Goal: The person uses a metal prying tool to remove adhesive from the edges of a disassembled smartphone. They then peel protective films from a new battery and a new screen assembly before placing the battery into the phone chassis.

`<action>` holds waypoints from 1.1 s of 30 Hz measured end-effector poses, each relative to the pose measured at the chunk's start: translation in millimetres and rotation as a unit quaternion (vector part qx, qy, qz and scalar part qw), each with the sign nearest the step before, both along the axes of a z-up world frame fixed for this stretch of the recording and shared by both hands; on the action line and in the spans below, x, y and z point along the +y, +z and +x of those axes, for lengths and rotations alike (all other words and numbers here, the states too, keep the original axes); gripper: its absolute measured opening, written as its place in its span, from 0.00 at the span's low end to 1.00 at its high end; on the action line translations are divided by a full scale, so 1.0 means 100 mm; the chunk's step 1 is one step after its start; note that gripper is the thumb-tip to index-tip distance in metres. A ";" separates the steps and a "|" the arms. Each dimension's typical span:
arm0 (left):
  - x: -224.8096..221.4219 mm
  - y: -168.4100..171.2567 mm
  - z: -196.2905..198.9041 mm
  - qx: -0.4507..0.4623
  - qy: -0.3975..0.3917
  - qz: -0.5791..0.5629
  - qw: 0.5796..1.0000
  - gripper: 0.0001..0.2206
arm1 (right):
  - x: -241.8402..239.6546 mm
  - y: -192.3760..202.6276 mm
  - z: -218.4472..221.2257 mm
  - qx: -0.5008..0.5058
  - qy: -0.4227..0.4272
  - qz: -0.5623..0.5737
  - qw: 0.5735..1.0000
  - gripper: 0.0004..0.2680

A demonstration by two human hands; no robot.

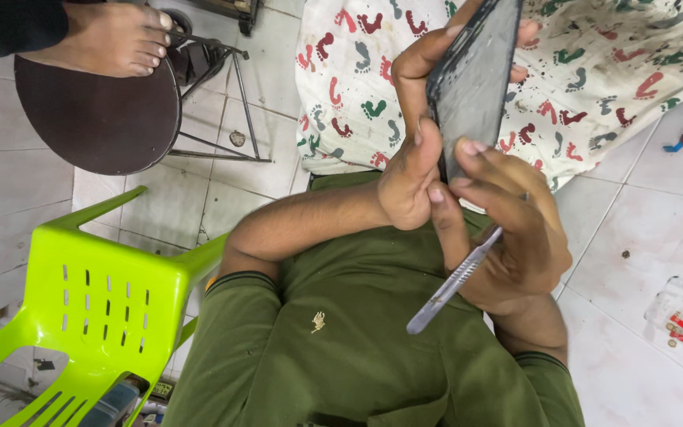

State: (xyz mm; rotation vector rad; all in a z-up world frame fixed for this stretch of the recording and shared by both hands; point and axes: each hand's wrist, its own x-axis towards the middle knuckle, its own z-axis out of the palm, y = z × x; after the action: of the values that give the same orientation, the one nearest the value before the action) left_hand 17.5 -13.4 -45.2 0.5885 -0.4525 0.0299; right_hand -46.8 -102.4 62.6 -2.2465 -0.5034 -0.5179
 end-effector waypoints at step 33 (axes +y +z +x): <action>0.38 0.75 -0.06 0.223 -0.290 -0.263 0.893 0.35 | -1.00 -1.41 -0.29 0.128 -0.169 0.352 0.912 0.08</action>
State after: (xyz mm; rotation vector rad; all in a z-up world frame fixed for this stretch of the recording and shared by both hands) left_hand 11.0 25.0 29.5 -0.1000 -0.1392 -0.5331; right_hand -76.0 -202.7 -78.0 -1.6543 0.2030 -0.4681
